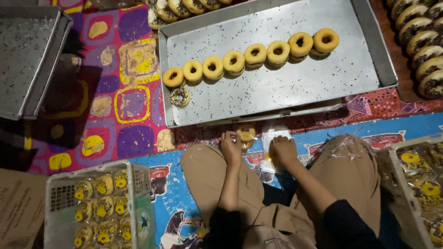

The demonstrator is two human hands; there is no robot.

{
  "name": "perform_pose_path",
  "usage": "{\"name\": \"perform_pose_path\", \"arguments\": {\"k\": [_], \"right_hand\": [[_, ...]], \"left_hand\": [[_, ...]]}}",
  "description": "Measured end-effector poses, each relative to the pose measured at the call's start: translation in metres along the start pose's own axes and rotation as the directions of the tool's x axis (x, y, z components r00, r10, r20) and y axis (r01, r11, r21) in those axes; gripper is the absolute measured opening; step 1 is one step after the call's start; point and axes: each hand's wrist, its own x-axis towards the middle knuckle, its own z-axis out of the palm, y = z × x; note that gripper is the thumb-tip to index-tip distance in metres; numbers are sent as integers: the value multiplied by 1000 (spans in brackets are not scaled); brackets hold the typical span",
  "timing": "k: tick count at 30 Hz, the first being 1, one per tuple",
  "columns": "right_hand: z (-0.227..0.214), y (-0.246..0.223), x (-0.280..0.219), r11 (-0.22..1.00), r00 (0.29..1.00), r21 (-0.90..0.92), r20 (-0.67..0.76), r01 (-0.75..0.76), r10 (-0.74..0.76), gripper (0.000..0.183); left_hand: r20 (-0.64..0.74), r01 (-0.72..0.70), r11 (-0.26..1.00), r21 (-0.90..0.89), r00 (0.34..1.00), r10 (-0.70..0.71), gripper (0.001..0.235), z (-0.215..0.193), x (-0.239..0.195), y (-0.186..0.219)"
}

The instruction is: The person sits on a mat and repeatedly picks donuts from a metal tray, places each into a clear plastic wrapper, and sets the wrapped donut into a nearby crate. The person handles plain and chocolate-topped donuts one at a time throughout the clip.

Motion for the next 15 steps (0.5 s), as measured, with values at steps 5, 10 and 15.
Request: {"name": "perform_pose_path", "arguments": {"k": [5,10,15], "right_hand": [[15,9,15,998,998,-67,-64,-23,18,16],[-9,8,19,993,987,-20,117,116,-113,14],[-73,-13,-38,954,959,-102,-3,281,-282,15]], "left_hand": [[-59,-100,987,126,992,108,34,-19,-10,20],[-36,-216,974,67,975,218,34,-23,-37,46],[201,-29,926,-375,973,112,55,10,-63,51]]}}
